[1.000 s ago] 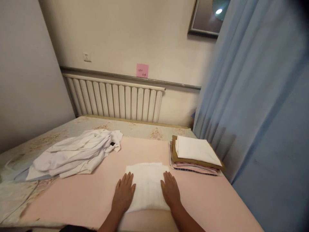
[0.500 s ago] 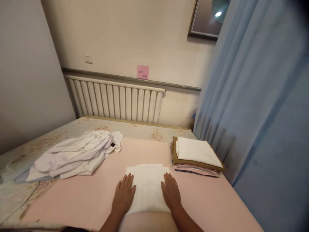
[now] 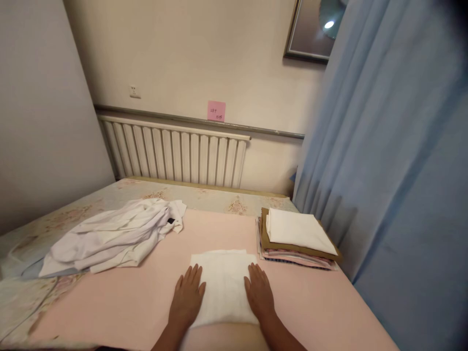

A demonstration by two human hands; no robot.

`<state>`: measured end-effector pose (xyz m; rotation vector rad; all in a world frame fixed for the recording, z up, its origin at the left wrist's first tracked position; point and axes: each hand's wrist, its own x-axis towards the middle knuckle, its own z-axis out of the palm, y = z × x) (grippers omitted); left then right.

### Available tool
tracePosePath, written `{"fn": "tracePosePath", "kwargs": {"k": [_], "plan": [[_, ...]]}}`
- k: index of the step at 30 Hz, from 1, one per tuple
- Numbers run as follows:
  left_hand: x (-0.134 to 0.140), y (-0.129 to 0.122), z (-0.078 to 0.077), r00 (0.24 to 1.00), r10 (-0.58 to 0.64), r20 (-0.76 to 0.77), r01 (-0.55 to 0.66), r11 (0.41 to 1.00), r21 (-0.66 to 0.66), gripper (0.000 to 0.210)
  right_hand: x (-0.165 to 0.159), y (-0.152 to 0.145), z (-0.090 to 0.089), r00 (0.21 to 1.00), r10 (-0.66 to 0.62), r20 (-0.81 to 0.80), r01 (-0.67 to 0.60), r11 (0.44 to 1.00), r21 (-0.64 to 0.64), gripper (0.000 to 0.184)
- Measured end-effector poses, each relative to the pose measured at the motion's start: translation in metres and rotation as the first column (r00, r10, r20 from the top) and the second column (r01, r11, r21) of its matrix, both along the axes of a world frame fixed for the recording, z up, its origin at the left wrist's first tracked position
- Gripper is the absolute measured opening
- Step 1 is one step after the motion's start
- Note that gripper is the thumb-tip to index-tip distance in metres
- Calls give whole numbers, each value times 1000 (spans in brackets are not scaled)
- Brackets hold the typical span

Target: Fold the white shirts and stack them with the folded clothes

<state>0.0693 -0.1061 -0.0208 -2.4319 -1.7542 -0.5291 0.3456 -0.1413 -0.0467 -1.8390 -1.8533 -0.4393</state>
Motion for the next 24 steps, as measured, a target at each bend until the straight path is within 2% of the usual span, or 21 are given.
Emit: {"fn": "tracePosePath", "kwargs": {"k": [11, 24], "plan": [[-1, 1, -4, 999, -4, 33, 3, 1000, 21, 51, 0, 0, -2, 1000, -4, 6, 4, 1000, 4, 47], [0, -1, -1, 999, -6, 34, 6, 1000, 15, 52, -1, -2, 2, 1000, -8, 26, 8, 1000, 5, 48]]}}
